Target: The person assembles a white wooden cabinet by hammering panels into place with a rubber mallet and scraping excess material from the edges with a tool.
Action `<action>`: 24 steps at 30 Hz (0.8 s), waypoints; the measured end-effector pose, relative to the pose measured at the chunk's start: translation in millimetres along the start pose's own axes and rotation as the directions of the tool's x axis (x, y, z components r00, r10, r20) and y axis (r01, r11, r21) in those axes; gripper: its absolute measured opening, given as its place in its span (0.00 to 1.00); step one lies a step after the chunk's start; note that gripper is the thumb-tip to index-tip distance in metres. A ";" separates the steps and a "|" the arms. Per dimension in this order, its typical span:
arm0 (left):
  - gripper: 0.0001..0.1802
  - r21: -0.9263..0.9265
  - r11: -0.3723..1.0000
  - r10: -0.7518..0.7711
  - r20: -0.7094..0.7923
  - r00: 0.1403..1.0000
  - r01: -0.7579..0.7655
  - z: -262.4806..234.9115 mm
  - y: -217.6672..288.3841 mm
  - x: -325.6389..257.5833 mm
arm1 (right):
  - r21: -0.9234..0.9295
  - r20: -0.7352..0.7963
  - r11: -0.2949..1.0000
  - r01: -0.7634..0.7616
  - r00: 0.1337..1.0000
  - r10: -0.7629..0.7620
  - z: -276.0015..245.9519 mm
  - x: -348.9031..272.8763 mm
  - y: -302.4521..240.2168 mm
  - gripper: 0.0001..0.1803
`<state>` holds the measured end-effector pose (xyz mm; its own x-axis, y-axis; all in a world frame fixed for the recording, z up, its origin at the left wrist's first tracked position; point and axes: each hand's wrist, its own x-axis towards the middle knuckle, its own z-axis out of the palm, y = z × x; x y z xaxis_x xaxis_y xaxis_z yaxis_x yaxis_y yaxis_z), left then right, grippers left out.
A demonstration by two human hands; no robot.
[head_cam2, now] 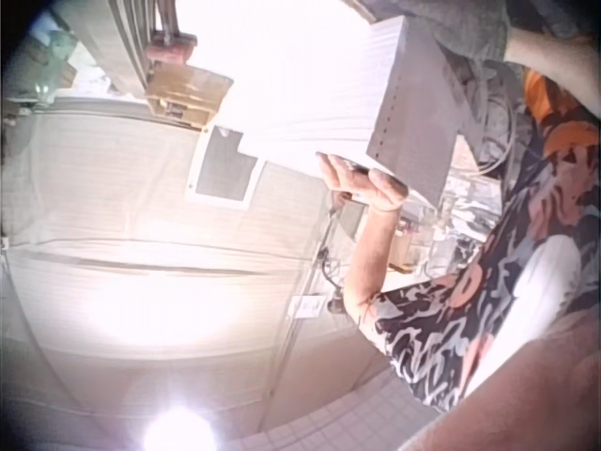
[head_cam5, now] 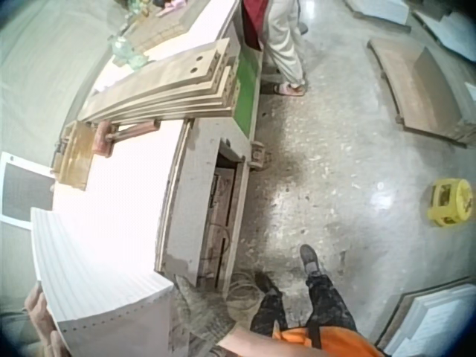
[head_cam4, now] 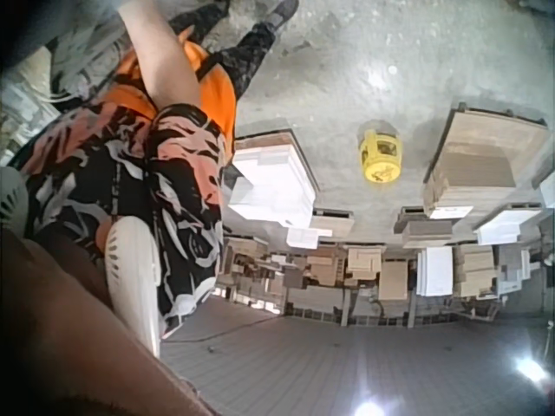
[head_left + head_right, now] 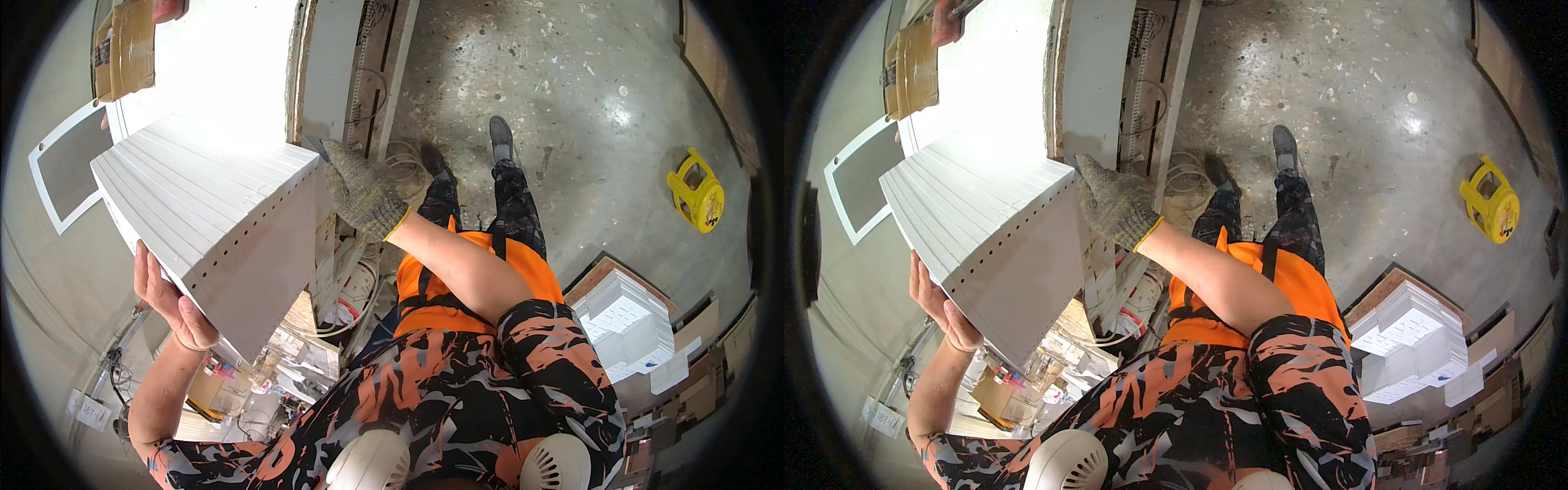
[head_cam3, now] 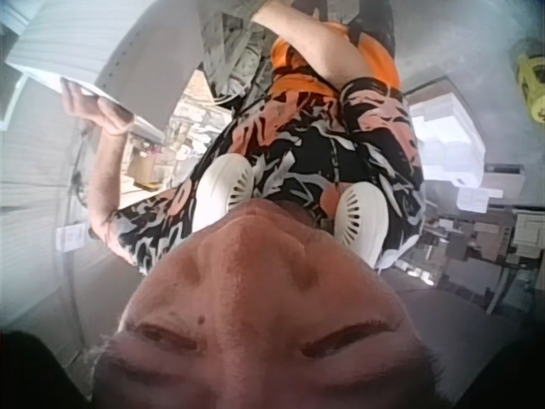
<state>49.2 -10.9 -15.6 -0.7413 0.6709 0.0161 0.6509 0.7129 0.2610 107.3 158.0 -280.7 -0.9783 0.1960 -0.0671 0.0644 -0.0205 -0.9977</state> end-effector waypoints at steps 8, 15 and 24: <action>0.34 -0.023 1.000 -0.010 -0.068 0.998 0.008 -3.3 -6.9 -9.9 | 0.828 0.499 0.540 -0.150 0.637 -0.588 30.9 -17.1 -143.6 0.33; 0.33 -0.015 0.999 0.049 -0.032 0.998 -0.050 7.6 19.9 57.4 | 0.649 0.638 0.704 -0.289 0.710 -0.297 -3.6 2.2 -159.6 0.25; 0.32 0.004 1.000 -0.001 0.001 1.000 0.001 -5.6 7.2 -6.2 | 0.227 0.414 0.871 0.436 0.766 -0.491 38.8 -38.9 -166.7 0.22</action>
<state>57.5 -11.1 -8.4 -0.7420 0.6703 0.0146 0.6505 0.7145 0.2575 127.0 115.8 -111.4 -0.8628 -0.2461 0.4415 -0.4148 -0.1546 -0.8967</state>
